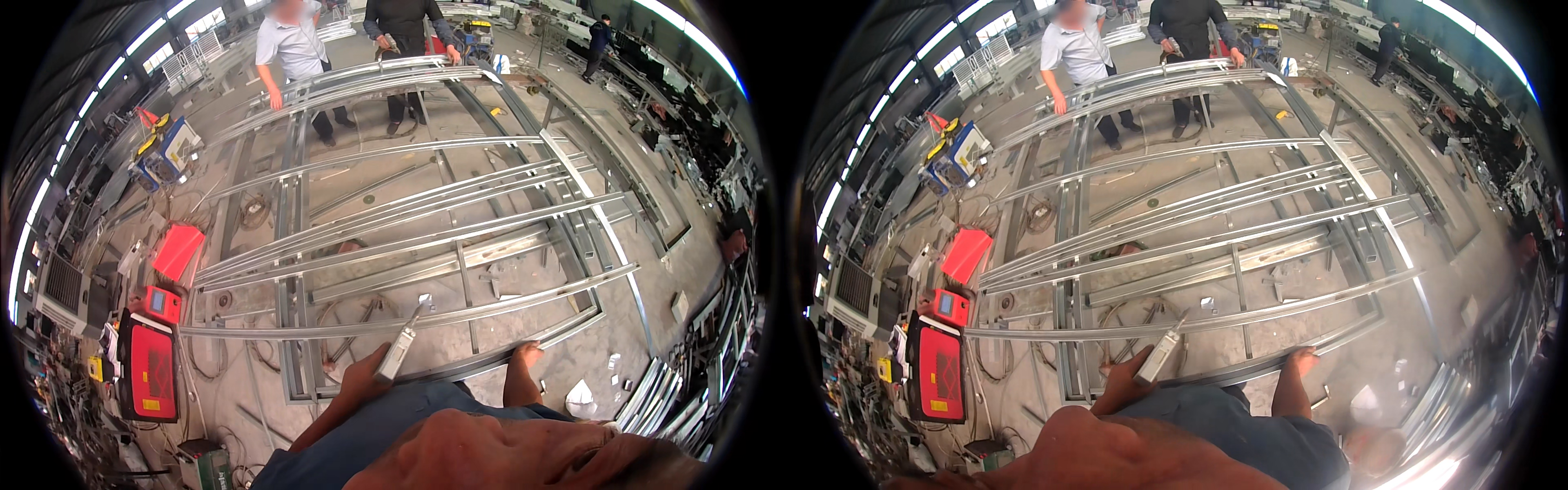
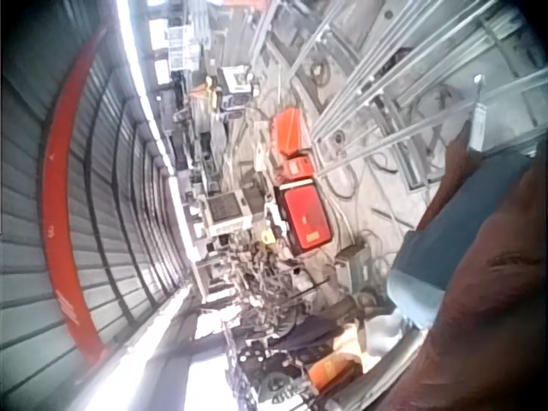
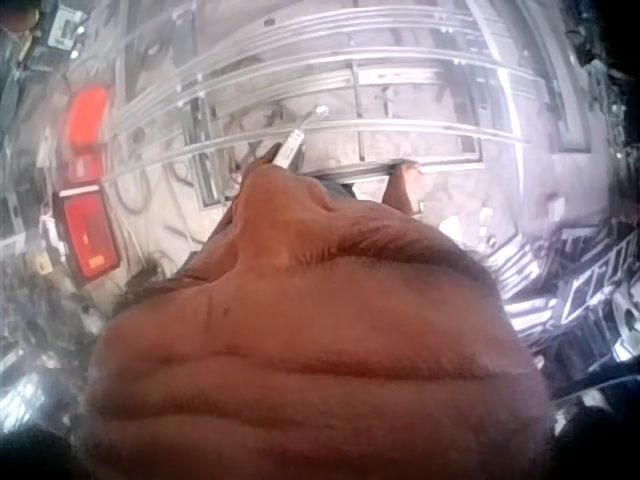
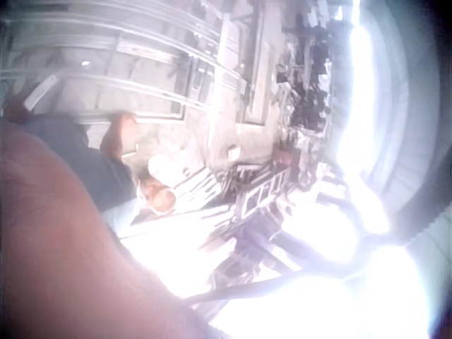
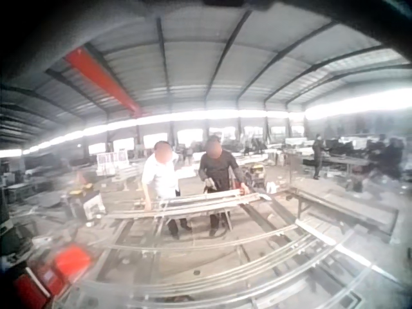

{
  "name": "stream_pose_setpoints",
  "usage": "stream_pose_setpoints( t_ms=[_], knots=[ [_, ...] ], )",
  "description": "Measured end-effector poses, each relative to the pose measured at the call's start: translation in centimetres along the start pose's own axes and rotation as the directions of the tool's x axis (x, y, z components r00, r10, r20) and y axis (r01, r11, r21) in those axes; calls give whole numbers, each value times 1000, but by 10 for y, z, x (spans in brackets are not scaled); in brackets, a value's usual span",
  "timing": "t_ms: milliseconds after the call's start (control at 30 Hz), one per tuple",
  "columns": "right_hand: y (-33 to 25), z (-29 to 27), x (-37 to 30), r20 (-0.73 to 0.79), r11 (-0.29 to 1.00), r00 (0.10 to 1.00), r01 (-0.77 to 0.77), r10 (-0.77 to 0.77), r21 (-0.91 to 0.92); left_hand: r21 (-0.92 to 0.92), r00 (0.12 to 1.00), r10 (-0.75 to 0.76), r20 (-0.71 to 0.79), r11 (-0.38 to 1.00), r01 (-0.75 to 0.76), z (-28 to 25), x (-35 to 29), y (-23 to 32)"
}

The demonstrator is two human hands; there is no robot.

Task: The person uses a handheld welding tool to join metal frame components on the floor. They repeatedly position the tool at joints, weld along seams, and reposition the frame to access different sections.

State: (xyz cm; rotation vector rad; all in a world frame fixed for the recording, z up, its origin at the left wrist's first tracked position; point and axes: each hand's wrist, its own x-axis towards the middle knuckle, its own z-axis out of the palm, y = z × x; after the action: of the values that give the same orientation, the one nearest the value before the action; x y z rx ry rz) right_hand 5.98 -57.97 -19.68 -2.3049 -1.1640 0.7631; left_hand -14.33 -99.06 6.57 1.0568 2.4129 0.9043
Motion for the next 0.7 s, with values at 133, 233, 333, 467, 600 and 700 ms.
stream_pose_setpoints(
  t_ms=[133, 233, 333, 467, 600, 700],
  knots=[
    [-2, 0, -4, -49, 1000, 999, 0, 0, 5, 35, 995, 13, -97, 999, -10, 10, -16, -46],
    [-4, 0, -14, -51, 997, 995, 81, -82, -8, 51, 985, -110, -133, 992, 118, 13, -29, -64],
    [-12, -8, -27, -51, 998, 998, 42, -45, -52, 69, 967, -174, -188, 979, 190, 22, -47, -84],
    [-5, -8, -19, -84, 996, 995, 40, -47, -84, 76, 938, -197, -285, 971, 227, 47, -62, -104],
    [-7, -4, -13, -104, 994, 995, -9, -2, -108, 10, 914, -194, -356, 977, 212, 63, -66, -116],
    [-9, -8, -14, -105, 995, 994, -19, 8, -95, 26, 902, -125, -414, 988, 149, 71, -61, -124]
  ],
)
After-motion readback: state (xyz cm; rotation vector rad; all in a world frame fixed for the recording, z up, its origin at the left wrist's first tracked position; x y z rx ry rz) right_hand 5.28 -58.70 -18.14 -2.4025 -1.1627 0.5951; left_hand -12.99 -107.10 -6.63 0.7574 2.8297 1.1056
